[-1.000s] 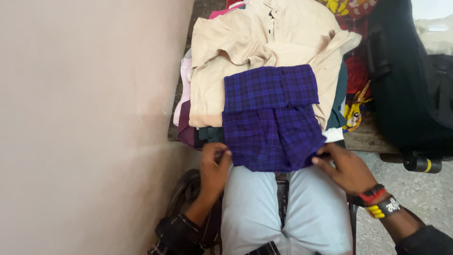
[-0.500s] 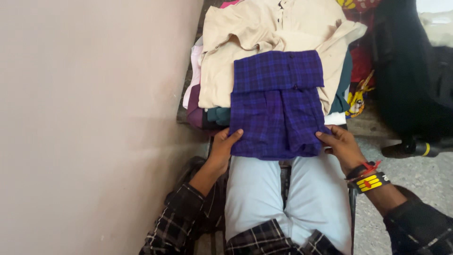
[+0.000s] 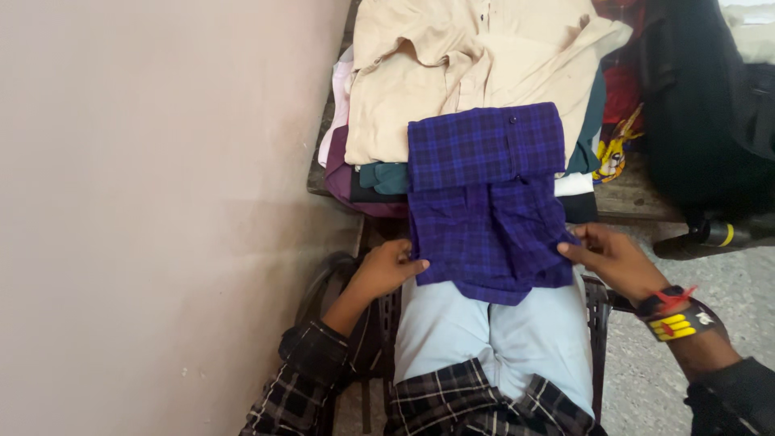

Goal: The person folds a white shirt, a blue plaid shirt, and a pink striped shirt, then places them on top of a stack of clothes.

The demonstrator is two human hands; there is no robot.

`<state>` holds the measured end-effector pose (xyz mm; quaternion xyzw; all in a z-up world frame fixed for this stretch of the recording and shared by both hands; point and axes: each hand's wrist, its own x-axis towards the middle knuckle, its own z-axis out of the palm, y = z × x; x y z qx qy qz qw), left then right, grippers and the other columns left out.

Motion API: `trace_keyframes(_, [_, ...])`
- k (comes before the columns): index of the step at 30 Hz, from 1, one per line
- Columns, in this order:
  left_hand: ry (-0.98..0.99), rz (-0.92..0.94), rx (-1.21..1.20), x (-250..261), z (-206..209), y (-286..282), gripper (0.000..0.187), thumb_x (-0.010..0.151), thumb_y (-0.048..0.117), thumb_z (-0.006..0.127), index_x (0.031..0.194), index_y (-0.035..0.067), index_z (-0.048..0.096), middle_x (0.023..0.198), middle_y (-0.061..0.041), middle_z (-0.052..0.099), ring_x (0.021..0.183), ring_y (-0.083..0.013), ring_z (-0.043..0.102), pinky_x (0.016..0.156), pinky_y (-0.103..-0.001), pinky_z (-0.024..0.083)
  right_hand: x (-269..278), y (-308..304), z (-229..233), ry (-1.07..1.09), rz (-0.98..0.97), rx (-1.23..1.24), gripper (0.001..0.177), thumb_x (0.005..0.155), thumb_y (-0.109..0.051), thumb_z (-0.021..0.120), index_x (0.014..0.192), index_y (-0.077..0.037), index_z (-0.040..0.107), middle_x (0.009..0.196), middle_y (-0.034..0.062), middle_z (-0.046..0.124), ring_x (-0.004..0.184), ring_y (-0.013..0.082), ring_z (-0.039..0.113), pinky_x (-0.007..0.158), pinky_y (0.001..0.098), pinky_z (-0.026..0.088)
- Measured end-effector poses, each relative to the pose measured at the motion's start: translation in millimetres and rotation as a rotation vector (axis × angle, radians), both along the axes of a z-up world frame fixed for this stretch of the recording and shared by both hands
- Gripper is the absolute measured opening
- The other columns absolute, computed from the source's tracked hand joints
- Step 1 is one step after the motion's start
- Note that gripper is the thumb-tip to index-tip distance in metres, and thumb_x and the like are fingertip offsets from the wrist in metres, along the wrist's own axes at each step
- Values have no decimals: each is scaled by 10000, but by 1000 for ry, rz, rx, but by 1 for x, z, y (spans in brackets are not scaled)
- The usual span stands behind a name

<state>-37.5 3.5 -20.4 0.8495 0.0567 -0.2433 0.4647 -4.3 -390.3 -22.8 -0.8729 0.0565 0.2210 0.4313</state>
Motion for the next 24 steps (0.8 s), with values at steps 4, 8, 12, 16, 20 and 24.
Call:
trace_keyframes(4, [-393,17,289,6,24,-4,471,846,310,807,1226,78,651,1064,-100,712,990,-312,690,822,-429,538,13,11,14,-339,-17,-110,467,874,-346,766,1217,-51,651,1112,104,723,1019,246,722,825,402,567])
trace_keyframes(8, [-992,-87,498,31,42,-12,619,816,255,770,1376,97,558,1036,-111,658,945,-321,650,750,-424,537,37,25,33,-417,-49,-103,537,865,-283,768,1310,-55,573,1128,109,721,972,253,740,802,389,574])
trace_keyframes(12, [-1007,-262,592,69,50,-22,646,850,233,773,1457,127,581,778,-65,620,714,-260,648,631,-400,515,67,50,51,-711,18,-226,735,769,-200,817,1416,-33,511,1233,205,628,910,290,717,769,402,558])
trace_keyframes(16, [-1071,-219,544,95,57,-21,358,808,236,779,1151,155,714,666,-50,634,629,-267,668,557,-415,494,89,59,67,-757,208,-454,553,735,-83,796,1270,-127,663,1243,137,673,767,267,725,671,411,558])
trace_keyframes(20, [-1074,-54,311,125,78,-16,210,856,220,748,1043,124,756,655,-89,681,606,-279,690,570,-390,523,112,53,85,-1145,173,-331,282,886,-82,778,1161,-112,728,1086,80,714,867,262,714,743,377,567])
trace_keyframes(24, [-1021,200,-19,179,100,-19,313,949,211,706,1234,90,666,869,-71,756,767,-173,761,662,-317,588,168,56,104,-1131,-23,-72,354,971,-99,790,1277,-5,640,1189,165,651,898,229,715,728,339,565])
